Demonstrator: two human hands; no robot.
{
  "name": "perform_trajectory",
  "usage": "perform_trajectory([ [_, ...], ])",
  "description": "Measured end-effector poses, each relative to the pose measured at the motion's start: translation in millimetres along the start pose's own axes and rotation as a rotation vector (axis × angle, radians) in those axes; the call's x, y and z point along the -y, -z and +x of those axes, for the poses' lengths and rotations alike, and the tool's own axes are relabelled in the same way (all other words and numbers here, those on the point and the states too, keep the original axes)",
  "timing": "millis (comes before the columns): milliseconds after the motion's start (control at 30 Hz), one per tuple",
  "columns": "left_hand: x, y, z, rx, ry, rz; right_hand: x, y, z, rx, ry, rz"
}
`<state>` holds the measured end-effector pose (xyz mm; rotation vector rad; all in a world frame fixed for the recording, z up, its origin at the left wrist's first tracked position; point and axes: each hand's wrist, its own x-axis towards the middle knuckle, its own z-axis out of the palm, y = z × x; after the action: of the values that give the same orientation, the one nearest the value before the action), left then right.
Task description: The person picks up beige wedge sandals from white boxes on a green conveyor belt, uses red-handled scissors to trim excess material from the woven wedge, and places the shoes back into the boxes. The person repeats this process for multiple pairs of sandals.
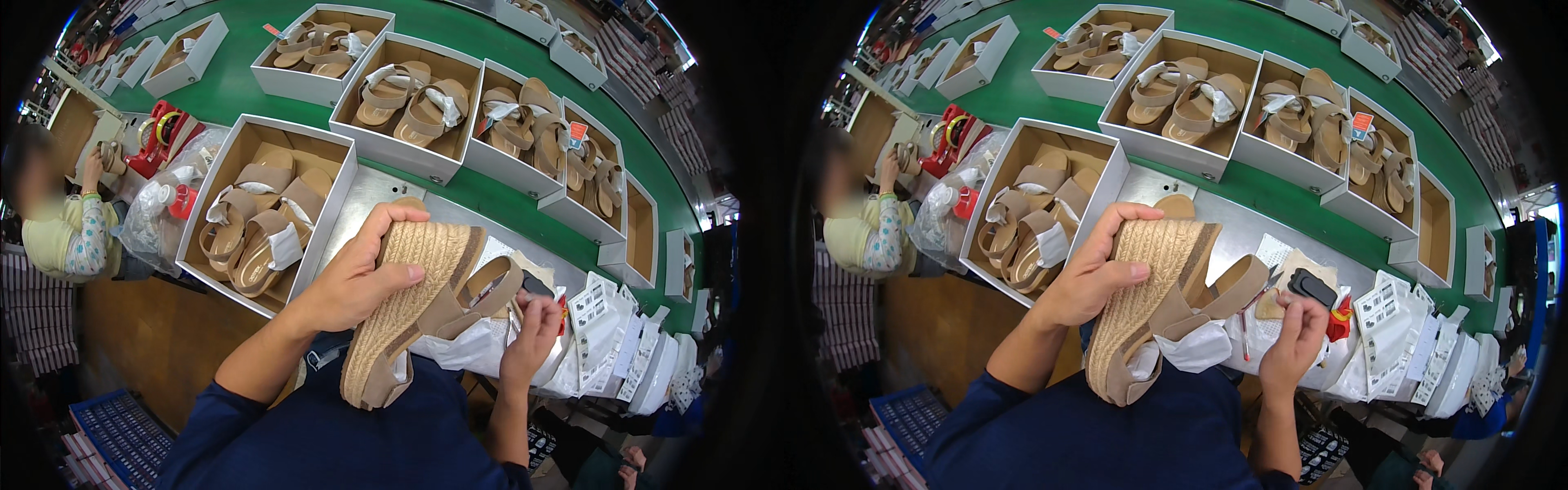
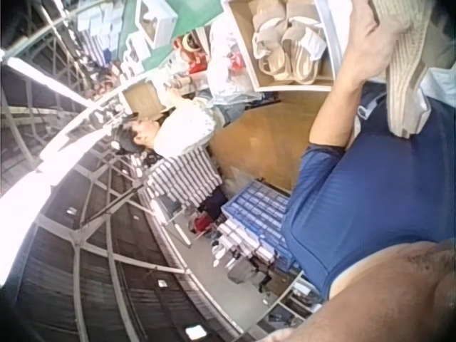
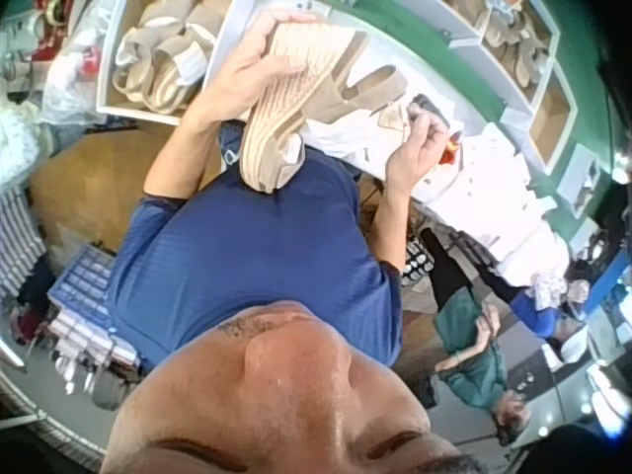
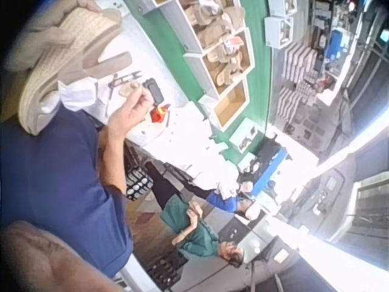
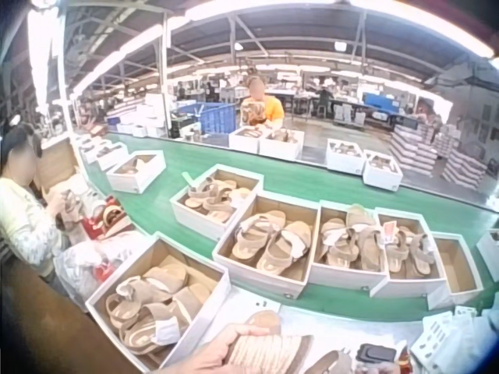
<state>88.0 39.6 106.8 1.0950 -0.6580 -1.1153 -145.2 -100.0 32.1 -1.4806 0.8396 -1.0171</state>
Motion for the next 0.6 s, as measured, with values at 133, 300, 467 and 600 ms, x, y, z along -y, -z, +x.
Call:
perform_trajectory([
  [133, -3, -20, 11, -0.029, -0.107, 0.169, 51, -39, 45, 0.073, 0.206, 0.276],
  [300, 9, -29, -4, -0.058, -0.095, 0.170, 68, -65, 73, 0.811, 0.010, 0.195],
  [467, 5, 0, -2, 0.026, -0.214, 0.644, 64, -77, 55, 0.710, -0.122, 0.167],
  [600, -13, 2, 2, 0.116, -0.251, 0.674, 68, -80, 52, 0.737, -0.118, 0.258],
])
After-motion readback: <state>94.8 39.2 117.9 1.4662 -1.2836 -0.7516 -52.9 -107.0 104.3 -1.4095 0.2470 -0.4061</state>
